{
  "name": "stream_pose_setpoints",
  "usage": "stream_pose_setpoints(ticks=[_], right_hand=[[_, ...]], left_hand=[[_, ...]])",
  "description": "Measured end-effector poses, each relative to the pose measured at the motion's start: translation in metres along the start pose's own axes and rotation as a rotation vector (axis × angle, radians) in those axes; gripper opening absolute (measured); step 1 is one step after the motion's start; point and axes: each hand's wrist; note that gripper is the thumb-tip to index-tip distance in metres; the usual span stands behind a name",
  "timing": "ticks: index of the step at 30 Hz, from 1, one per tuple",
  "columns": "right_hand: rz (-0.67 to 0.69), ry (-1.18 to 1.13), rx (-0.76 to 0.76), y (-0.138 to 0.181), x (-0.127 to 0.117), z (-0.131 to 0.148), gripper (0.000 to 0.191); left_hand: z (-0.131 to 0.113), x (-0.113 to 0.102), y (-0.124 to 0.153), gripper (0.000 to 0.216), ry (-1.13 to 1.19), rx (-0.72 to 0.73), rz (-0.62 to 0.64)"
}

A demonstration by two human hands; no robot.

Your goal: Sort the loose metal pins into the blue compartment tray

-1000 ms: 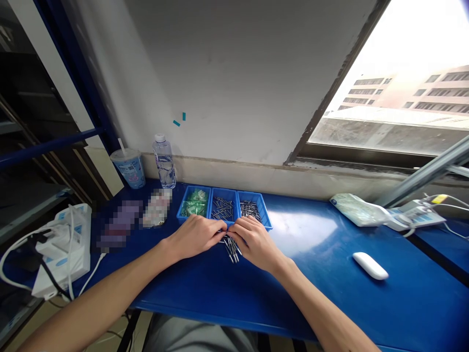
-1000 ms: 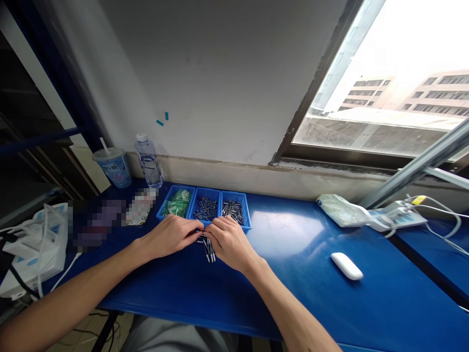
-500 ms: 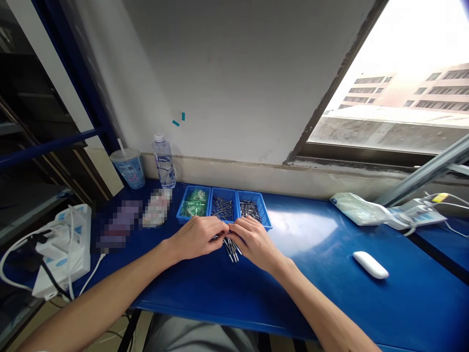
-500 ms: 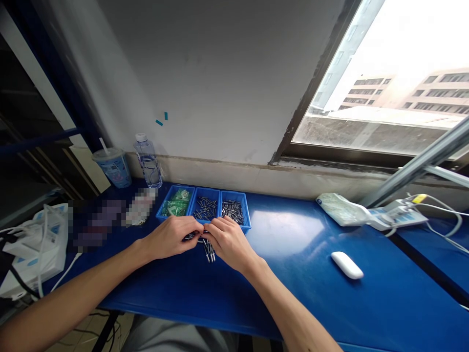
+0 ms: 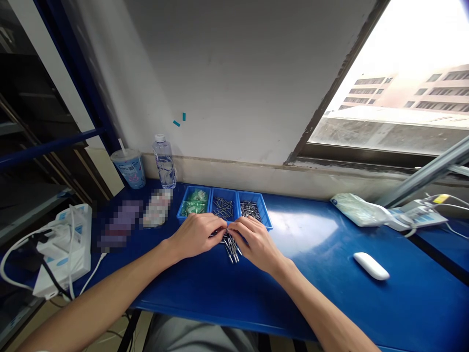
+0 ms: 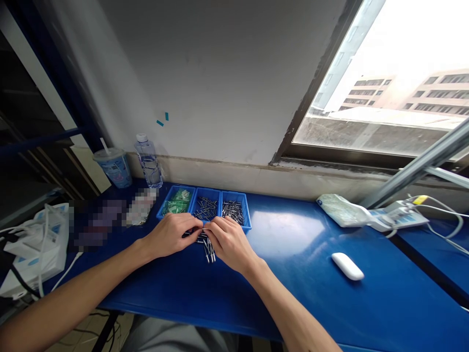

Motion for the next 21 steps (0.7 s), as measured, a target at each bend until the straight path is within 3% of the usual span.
stream_pose_setpoints(ticks=[8, 21], right_hand=[[-0.045, 0.016, -0.018, -0.0002, -0.0018, 0.0007, 0.014], [0.033, -0.005, 0.009, -0.0011, -0.0027, 0.0013, 0.016]], left_hand=[[-0.0011, -0.0007, -0.0011, 0.018, -0.02, 0.029, 0.053], [-0.0018, -0.0025, -0.0014, 0.022, -0.058, 0.055, 0.051]])
Point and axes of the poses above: each hand's wrist, its own y-axis away from the middle knuckle, its own x-axis out of the palm, z = x × y, and after that the axes turned 13 degrees about -x, right-handed
